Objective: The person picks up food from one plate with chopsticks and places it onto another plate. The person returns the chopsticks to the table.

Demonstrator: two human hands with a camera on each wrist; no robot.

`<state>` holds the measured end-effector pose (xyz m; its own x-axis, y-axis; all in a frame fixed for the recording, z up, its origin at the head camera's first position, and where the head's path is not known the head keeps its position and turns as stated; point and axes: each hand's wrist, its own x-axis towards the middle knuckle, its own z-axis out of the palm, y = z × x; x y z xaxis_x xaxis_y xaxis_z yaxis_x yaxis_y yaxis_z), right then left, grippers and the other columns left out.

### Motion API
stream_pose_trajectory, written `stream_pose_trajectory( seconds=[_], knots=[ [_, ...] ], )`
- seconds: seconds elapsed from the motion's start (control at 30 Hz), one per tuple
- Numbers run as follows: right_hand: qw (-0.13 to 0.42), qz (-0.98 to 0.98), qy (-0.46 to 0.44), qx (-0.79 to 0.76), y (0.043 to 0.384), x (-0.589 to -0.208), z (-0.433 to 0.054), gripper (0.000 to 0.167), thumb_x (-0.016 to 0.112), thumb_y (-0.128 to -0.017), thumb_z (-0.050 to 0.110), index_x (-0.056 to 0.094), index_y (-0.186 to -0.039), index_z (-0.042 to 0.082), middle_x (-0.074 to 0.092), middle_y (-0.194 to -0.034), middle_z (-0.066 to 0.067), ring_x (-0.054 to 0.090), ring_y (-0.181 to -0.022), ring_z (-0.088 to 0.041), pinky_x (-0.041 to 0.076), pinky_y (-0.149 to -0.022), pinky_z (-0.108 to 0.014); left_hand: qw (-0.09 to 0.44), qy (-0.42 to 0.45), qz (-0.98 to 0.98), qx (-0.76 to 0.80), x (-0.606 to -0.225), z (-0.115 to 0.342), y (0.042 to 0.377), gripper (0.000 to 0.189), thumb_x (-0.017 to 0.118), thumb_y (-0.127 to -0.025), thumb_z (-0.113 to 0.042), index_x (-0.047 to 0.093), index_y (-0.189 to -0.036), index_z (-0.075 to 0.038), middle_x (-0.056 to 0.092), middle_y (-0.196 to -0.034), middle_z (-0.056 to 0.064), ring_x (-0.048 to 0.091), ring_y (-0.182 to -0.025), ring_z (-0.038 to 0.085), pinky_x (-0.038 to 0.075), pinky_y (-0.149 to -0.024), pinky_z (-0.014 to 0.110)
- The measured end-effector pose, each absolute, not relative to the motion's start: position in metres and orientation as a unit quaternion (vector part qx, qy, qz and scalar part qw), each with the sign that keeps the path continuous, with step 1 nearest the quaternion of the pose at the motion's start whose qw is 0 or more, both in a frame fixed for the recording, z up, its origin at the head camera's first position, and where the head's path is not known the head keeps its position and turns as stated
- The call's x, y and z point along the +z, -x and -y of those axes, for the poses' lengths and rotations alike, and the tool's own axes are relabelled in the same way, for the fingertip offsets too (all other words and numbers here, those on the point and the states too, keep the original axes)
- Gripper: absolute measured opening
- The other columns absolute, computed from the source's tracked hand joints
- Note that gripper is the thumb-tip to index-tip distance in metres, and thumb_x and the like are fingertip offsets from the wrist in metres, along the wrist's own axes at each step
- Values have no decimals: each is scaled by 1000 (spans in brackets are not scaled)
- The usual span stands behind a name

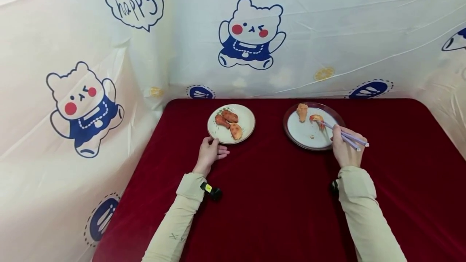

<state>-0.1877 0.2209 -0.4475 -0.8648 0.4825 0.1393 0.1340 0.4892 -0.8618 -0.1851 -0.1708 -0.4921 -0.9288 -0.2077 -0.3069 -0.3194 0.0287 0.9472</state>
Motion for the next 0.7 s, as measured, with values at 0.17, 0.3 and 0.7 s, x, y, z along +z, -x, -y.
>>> stream_pose_trajectory(
  seconds=[0.17, 0.3, 0.7],
  knots=[
    [183, 851, 172, 461, 192, -446, -220, 45, 52, -93, 38, 74, -94, -1, 50, -47, 31, 48, -46, 6, 36, -42, -14, 39, 183, -716, 673, -492, 171, 185, 45, 40, -103, -25, 30, -142, -6, 70, -96, 21, 72, -73, 20, 62, -69, 31],
    [191, 857, 167, 449, 196, -445, -220, 46, 51, -93, 37, 75, -91, -3, 47, -45, 33, 46, -50, 9, 36, -48, -14, 37, 181, -715, 674, -493, 171, 185, 45, 40, -102, -25, 30, -142, -6, 70, -95, 20, 71, -72, 19, 62, -68, 30],
    [170, 851, 168, 468, 205, -446, -220, 48, 48, -94, 38, 73, -100, -2, 50, -47, 30, 50, -43, 10, 39, -41, -13, 67, 169, -708, 682, -481, 174, 181, 51, 38, -104, -23, 23, -147, -2, 66, -107, 29, 71, -90, 35, 61, -80, 40]
  ],
)
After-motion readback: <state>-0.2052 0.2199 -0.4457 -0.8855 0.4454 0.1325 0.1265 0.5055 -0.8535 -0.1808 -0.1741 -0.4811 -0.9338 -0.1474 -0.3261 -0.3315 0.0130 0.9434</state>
